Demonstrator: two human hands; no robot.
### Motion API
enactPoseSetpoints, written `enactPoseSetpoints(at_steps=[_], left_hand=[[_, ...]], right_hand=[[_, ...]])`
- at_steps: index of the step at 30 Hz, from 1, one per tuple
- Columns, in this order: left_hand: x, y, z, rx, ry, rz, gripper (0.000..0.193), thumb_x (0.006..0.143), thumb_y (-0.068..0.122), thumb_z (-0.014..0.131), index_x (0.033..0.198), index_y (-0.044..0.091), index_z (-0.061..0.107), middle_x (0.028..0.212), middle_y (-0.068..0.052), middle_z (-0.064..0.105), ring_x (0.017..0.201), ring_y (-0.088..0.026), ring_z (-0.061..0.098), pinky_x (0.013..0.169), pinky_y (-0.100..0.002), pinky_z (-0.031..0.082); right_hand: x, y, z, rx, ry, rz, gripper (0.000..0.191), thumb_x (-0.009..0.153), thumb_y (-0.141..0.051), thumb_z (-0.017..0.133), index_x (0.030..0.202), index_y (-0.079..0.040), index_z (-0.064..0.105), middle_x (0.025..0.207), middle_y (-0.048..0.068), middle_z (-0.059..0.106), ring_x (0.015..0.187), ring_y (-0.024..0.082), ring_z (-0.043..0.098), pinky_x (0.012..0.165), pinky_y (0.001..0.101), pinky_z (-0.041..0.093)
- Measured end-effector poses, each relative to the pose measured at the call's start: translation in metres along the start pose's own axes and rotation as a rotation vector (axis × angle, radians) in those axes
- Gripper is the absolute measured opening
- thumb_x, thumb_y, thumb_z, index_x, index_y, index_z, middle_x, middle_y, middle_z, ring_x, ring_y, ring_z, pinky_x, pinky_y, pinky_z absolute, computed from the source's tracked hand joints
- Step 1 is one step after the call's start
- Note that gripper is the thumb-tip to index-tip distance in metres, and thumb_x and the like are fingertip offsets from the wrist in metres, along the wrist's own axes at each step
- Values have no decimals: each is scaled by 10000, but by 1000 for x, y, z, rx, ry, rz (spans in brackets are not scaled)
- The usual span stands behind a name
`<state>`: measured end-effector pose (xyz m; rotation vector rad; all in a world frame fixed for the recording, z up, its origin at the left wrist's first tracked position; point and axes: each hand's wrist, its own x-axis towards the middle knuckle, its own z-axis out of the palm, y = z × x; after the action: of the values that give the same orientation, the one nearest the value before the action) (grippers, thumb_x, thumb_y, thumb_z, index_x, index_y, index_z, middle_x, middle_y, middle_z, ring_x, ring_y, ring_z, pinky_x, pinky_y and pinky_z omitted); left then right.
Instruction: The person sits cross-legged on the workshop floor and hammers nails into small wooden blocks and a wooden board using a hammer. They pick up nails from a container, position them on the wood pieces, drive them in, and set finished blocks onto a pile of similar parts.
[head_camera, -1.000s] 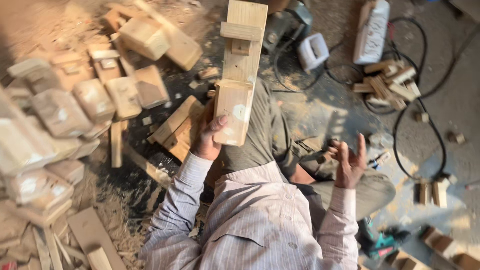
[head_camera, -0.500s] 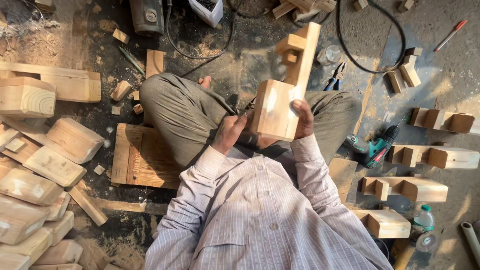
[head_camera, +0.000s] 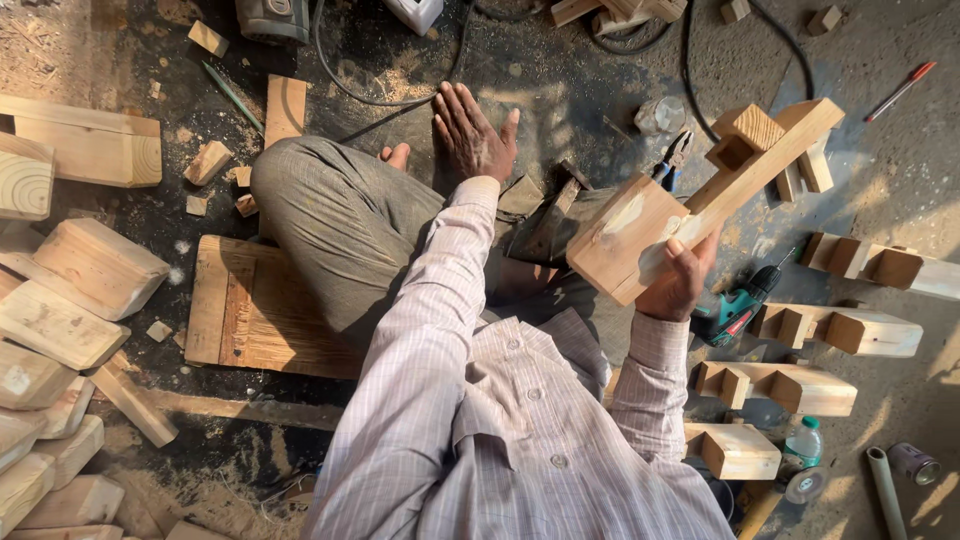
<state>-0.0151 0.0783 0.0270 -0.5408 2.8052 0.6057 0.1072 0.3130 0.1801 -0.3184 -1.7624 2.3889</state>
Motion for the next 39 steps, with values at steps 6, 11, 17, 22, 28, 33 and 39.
enactPoseSetpoints(at_steps=[6,11,17,22,28,33,39], left_hand=[[-16,71,28,-1289,-792,229,963,923,790,329,1539,67,495,1374,-257,708,1377,-347,599,1192,-478,408],[-1,8,20,-1557,-547,-434,752,1007,627,365,1271,-15,655,1258,-244,717,1135,-356,748,928,-471,650],[16,-35,12,-959,556,-380,525,1084,463,456,1324,7,556,1252,-193,679,1069,-285,708,883,-381,610],[3,-28,2,-1608,-282,-330,656,993,520,575,1342,-35,582,1221,-237,727,1032,-320,755,840,-397,620],[-16,-55,-31,-1351,-322,71,837,991,651,492,1480,-28,498,1411,-235,630,1314,-319,623,1045,-399,503],[-27,-69,-38,-1229,-375,120,885,1042,718,333,1553,1,421,1622,-205,452,1540,-310,387,1230,-360,302],[-29,-58,-33,-868,-424,43,833,1006,671,298,1446,27,592,1412,-231,661,1322,-362,618,1093,-396,474]], right_hand=[[-5,-1,-32,116,-2,114,749,826,-203,688,1488,9,410,1346,152,555,1256,279,578,1122,423,484],[4,6,-38,167,1,114,692,862,-192,698,1461,34,433,1293,173,570,1199,287,585,1081,421,494],[16,11,-6,-45,2,38,945,830,-180,752,1644,37,323,1396,136,535,1312,268,544,1162,367,438],[35,26,19,-255,-54,6,1141,870,-134,870,1690,9,89,1674,113,379,1420,252,534,1177,377,483],[77,78,75,-613,-264,-172,1167,1020,-209,941,1648,-31,-27,1528,260,546,1192,284,722,1046,383,648],[91,128,116,-1039,-264,-114,1327,920,-504,878,1618,-32,-147,1016,212,794,849,306,804,734,383,652],[91,170,141,-1301,-295,4,1357,918,-660,806,1585,-61,-213,862,236,758,643,374,726,563,468,569]])
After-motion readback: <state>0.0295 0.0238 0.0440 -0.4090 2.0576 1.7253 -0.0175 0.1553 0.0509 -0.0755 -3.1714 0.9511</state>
